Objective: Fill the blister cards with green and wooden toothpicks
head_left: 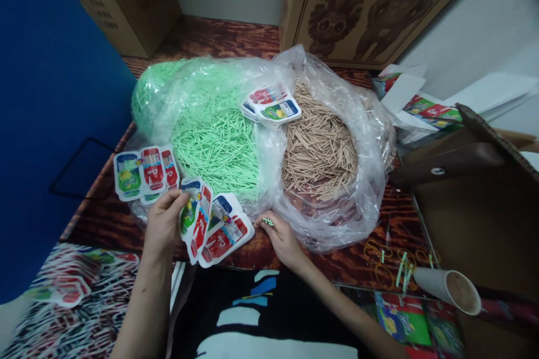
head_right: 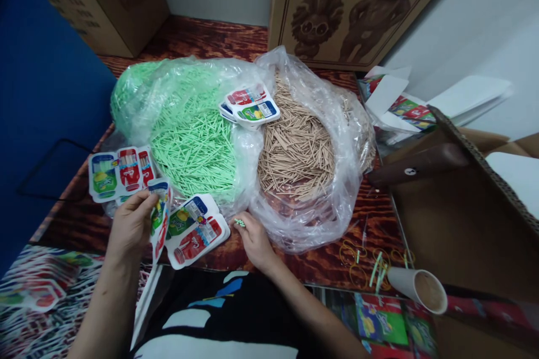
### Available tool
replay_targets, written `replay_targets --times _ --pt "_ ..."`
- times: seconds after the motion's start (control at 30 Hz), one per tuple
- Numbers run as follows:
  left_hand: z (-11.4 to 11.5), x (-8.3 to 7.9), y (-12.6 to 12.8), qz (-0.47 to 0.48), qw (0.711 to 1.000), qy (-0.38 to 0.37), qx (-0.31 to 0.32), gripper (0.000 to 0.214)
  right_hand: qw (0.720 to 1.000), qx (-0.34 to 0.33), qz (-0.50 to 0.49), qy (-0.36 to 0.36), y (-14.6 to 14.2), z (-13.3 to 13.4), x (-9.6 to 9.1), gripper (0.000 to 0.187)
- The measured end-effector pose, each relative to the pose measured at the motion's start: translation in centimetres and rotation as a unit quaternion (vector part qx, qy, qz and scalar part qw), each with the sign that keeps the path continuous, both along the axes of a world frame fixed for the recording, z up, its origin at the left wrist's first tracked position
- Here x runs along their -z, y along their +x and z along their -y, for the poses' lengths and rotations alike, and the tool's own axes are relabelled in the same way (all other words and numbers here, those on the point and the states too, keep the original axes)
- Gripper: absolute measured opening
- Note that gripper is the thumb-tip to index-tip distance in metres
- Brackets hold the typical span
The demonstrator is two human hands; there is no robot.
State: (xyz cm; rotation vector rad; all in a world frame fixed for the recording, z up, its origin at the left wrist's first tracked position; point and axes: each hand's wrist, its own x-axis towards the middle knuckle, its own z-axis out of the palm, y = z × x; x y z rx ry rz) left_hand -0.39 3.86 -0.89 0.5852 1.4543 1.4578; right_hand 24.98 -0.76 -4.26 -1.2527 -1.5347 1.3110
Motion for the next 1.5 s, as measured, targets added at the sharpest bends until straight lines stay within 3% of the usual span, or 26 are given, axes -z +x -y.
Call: replay_targets --times 0.3,0.53,0.63,0.73,0.87,0.97,1.07,1.23,1.37,1.5 --pt "-0.1 -1.3 1.2 0.005 0.999 0.010 0.046 0.024 0.999 0.004 0.010 0.031 0.0 0.0 -0.3 0.021" --pt "0.6 -0.9 3.3 -0.089 0.976 0.043 0.193 0.013 1.000 -0.004 0.013 0.023 0.7 -0.5 -2.5 0.021" --pt "0.5 -1.1 4.7 -0.140 0.953 0.069 0.260 0.011 0.997 0.055 -0.047 -0.003 1.5 -2.0 -4.4 0.016" --pt "0.3 -1.3 6.6 -0.163 0.933 0.103 0.305 0.011 0.963 0.130 -0.229 -0.058 2.0 -4.4 -7.3 0.012" --pt "0.0 -1.3 8.6 -0.145 0.926 0.119 0.329 0.011 0.892 0.107 -0.414 -0.145 1.9 -7.1 -10.9 0.010" --pt "-0.1 -1.2 9.4 -0.096 0.933 0.104 0.331 0.013 0.869 0.078 -0.445 -0.201 1.5 -7.6 -11.4 0.011" --pt "-0.1 -0.9 9.8 -0.046 0.947 0.077 0.309 0.015 0.878 0.062 -0.419 -0.224 1.2 -7.2 -10.7 0.013" --pt "-0.2 -0.4 10.3 0.000 0.958 0.080 0.274 0.014 0.937 -0.012 -0.263 -0.231 1.5 -6.3 -10.8 0.023" --pt "-0.5 -0.3 10.9 -0.001 0.962 0.091 0.258 0.016 0.992 -0.010 -0.083 -0.092 2.6 -5.8 -12.1 0.030" --pt "-0.6 -0.4 11.5 0.008 0.966 0.101 0.239 0.015 0.991 -0.022 0.131 0.034 3.3 -5.1 -12.0 0.021"
